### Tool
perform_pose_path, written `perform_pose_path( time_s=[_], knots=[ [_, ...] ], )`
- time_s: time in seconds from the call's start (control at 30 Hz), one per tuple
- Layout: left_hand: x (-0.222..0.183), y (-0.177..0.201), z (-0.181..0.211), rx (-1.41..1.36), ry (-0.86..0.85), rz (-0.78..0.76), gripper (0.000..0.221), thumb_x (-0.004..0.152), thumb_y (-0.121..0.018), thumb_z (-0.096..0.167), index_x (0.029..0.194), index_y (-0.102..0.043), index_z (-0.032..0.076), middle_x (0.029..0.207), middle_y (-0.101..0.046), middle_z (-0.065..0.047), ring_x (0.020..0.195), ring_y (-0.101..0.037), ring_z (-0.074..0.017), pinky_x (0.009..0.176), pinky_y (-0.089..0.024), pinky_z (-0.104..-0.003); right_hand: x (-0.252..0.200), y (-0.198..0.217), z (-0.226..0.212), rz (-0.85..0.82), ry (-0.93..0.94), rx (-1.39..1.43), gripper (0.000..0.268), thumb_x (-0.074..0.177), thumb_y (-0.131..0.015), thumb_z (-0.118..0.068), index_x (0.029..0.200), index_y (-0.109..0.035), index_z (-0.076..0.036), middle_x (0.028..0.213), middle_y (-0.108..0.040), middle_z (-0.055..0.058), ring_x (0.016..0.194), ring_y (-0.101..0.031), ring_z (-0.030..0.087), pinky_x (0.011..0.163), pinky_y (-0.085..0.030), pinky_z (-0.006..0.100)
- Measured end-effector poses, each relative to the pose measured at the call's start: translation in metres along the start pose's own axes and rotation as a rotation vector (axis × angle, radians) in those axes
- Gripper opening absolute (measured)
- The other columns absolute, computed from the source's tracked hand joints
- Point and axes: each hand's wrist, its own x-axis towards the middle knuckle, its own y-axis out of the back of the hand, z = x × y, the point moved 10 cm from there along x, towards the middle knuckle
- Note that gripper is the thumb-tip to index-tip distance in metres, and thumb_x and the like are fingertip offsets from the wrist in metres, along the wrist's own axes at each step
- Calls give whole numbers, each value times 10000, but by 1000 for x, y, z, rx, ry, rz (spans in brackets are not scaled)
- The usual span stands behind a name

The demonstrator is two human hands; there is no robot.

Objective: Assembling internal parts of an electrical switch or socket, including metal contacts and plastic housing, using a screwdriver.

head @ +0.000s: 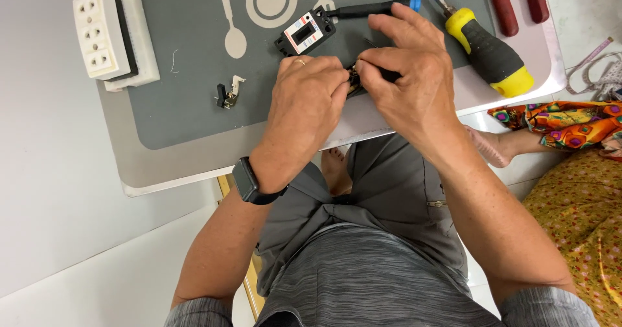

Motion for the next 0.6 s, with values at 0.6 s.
perform_pose_path(
  time_s=[0.6],
  knots=[
    [0, 0, 0, 38, -45, -11, 57, 840, -655, 15, 795, -682, -9, 987, -681, -39, 817, -562, -223, 883, -409, -331, 24, -13, -1, -358, 208, -45, 136, 800, -669, 37, 904, -755, 35, 1212, -676, 187, 1232, -548, 416, 980, -447, 463]
  ],
)
